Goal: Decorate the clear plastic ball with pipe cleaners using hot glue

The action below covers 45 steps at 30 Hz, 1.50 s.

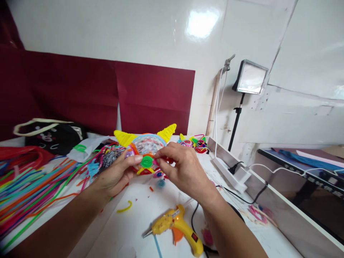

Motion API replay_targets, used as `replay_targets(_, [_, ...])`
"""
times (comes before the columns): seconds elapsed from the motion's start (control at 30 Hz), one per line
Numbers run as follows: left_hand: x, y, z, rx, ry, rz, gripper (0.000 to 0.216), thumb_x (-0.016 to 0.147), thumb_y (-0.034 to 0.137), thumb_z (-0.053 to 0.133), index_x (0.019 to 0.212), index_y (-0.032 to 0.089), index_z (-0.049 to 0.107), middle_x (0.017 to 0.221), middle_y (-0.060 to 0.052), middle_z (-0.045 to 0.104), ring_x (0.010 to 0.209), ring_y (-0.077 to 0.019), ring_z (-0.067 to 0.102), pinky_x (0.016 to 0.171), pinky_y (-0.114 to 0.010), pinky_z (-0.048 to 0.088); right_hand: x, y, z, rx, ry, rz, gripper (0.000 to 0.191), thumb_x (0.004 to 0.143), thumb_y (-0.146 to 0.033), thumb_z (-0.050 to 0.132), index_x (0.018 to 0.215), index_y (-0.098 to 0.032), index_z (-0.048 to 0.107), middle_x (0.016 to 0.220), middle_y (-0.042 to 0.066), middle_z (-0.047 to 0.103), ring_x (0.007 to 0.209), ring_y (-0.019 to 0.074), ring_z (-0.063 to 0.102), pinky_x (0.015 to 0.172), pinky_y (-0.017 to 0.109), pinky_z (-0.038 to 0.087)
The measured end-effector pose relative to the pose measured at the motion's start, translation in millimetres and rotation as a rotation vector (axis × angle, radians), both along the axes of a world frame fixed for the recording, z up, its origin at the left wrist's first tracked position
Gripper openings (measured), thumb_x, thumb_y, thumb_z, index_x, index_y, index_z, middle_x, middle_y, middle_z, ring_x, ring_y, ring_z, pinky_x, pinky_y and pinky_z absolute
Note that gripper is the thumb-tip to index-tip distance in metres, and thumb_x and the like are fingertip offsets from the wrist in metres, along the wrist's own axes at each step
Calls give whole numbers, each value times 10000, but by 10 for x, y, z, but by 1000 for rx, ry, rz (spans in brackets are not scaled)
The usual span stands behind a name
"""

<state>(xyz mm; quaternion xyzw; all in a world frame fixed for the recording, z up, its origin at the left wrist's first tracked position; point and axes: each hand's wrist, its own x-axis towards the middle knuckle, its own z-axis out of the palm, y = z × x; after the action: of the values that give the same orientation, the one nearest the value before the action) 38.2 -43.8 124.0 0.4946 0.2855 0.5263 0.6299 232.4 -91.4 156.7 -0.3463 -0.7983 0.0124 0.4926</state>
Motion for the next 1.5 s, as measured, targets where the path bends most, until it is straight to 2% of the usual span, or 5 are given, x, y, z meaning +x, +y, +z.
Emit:
replay_targets(0.3, [17,2,8,-16,21,11,525,708,259,791,1174,244,549,971,-37,733,866,-230,716,743,-354,593,38,53,-27,159,-98,50,160,869,-38,611,911,-138,727,784,30,668,695,117,588,636,237,432])
replay_targets(0.57, [36,3,4,-41,13,-3,537,700,268,792,1181,252,556,1093,-85,728,958,-294,715,730,-390,600,25,65,-47,201,-174,-1,117,915,-81,613,915,-98,729,810,72,671,721,145,598,648,253,450])
replay_targets(0.87, [30,67,-46,-18,-55,-8,556,706,244,799,1203,293,556,971,-48,742,873,-275,729,746,-430,608,-28,97,-93,286,-227,-93,153,911,-51,592,921,-106,735,837,89,672,750,176,633,663,271,482])
replay_targets(1.27, [30,114,-107,13,-139,18,590,730,207,777,1249,259,502,1125,-86,699,947,-263,700,790,-495,598,-106,274,-227,355,-188,-67,172,939,-72,559,921,-96,729,826,109,668,767,193,624,678,301,517])
replay_targets(1.5, [21,150,-119,52,-97,2,638,727,241,801,1293,273,507,1175,-90,692,983,-271,695,798,-440,591,-125,308,-262,347,-195,-73,188,964,-105,532,926,-123,715,850,103,665,796,188,622,706,299,524])
